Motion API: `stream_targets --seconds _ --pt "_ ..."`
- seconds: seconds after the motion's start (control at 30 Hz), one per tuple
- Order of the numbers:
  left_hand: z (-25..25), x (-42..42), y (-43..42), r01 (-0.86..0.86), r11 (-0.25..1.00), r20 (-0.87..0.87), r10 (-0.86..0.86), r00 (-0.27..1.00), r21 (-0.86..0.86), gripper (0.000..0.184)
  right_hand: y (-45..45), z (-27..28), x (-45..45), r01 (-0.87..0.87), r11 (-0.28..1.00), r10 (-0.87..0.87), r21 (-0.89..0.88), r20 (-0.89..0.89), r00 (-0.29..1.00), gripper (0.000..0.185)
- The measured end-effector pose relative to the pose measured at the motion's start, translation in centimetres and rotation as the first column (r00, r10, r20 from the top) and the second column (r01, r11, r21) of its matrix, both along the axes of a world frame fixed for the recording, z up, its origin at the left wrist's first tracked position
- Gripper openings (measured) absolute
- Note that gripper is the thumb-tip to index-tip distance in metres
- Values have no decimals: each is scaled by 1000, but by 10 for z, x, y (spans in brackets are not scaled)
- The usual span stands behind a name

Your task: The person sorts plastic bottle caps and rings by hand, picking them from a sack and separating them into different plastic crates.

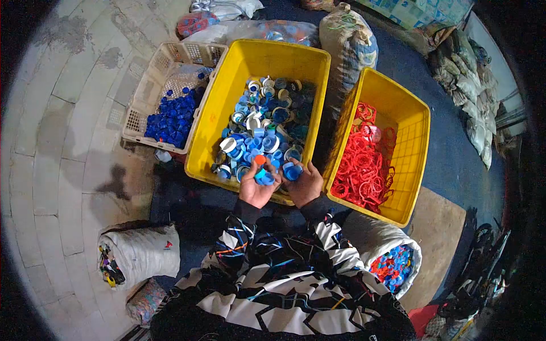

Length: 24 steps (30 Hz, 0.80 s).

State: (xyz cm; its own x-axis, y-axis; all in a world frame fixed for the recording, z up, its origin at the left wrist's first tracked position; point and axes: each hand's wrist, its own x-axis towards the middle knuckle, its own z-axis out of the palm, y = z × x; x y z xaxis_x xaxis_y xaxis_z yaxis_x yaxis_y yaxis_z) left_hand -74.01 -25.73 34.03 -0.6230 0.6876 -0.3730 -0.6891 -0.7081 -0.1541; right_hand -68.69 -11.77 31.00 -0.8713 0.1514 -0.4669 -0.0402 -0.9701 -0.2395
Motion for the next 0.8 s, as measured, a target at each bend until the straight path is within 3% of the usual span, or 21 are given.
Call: stream_targets --seconds 0.07,0.17,0.2,0.27,0.33,0.47,0.53,0.63,0.73,0.8 --pt "0 -7 -3 -88 996 -46 87 995 0 26 2 -5 -10 -37 999 36 -28 -37 999 36" --pt "-8 -18 -8 -62 998 -64 64 996 30 26 2 -12 -30 -116 882 179 457 -97 979 34" --pt "-9 -19 -10 -57 997 -80 62 995 56 26 2 -7 -32 -137 720 205 680 -21 978 38" --pt "-15 -20 -9 -37 999 -127 39 991 17 28 1 10 -39 -220 231 151 948 188 971 50" --pt "-30 -22 -8 9 1000 -173 -8 985 8 28 -5 30 -43 24 129 76 991 -34 997 56" --pt "9 -10 10 -2 959 -140 -40 989 -283 26 -1 40 -39 -164 206 336 965 87 938 46" --pt "-20 -6 12 68 966 -158 -110 981 -250 31 -2 39 -34 -158 236 254 959 96 962 34" --pt "-15 -3 19 122 943 -153 -176 972 -309 34 -5 44 -29 -144 390 136 909 98 986 21" --pt "-31 -8 18 125 971 -172 -161 972 -204 35 5 36 -16 -155 550 48 821 154 987 20" --pt "-21 -10 14 105 979 -123 -128 984 -175 36 15 24 -7 -28 617 -70 787 90 993 15"
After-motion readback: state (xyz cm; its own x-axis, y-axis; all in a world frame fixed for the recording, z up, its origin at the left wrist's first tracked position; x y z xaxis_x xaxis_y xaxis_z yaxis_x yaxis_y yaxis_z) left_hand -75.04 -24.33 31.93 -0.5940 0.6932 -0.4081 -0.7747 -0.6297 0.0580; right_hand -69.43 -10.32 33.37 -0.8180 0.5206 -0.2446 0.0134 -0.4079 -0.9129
